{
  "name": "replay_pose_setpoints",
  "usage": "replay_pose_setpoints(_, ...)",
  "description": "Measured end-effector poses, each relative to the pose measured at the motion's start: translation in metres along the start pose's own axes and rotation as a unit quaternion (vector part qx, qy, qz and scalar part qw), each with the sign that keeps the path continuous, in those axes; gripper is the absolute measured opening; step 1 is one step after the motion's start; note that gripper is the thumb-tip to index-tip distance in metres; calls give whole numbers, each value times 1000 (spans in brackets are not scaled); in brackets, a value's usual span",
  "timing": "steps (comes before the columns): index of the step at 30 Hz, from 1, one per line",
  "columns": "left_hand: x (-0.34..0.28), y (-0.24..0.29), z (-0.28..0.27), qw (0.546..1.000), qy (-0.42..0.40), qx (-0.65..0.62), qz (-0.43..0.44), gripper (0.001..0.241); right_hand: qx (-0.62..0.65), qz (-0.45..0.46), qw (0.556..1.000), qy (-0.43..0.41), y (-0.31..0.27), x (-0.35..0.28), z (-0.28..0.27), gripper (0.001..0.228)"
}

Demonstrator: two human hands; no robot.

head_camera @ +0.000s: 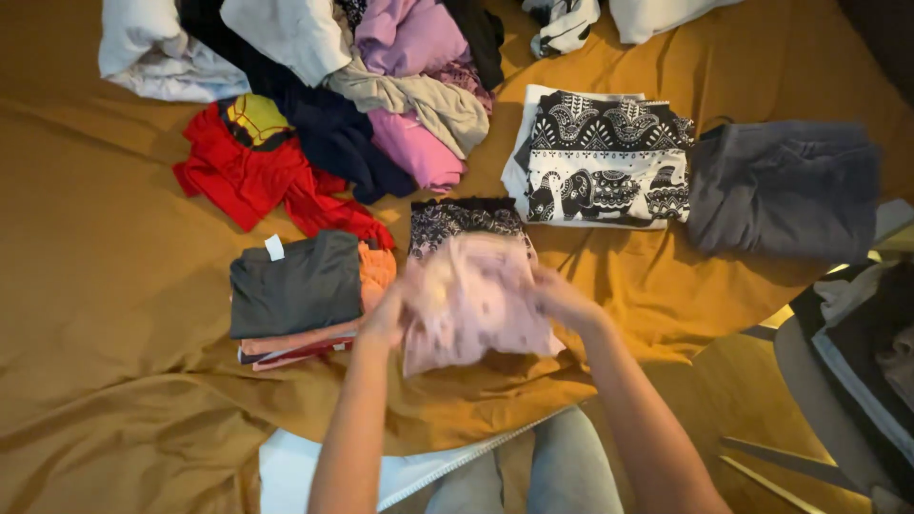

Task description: The person folds various articles of clothing on a bed, including a dark grey pair of pants, a white and black patterned top, a pink polka-dot top, a dark blue top, and a red top. The person smooths and folds each item by hand and places them into a neat stack.

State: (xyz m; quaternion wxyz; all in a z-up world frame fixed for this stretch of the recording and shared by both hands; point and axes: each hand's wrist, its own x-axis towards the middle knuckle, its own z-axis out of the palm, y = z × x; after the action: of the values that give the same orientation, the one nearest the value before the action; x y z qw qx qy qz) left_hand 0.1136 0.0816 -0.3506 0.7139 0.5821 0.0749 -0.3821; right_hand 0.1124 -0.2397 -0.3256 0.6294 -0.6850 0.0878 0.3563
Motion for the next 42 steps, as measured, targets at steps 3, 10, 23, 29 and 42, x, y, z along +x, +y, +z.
replay_pose_setpoints(3,45,-71,-25,986,161,-23,-39,60,-46,-17,995,91,10,26,3,52)
replay_pose_setpoints(10,2,-144,-12,893,265,359,-50,53,-274,66,940,191,113,36,15,49)
replay_pose_setpoints(23,5,-104,5,864,304,401,16,63,-248,-94,879,397,113,64,5,51)
replay_pose_setpoints(29,85,-147,-17,848,382,308,202,94,25,39,971,236,55,78,16,51)
replay_pose_setpoints(42,15,12,4,955,200,79,207,49,0,-69,991,118,-23,12,-28,51)
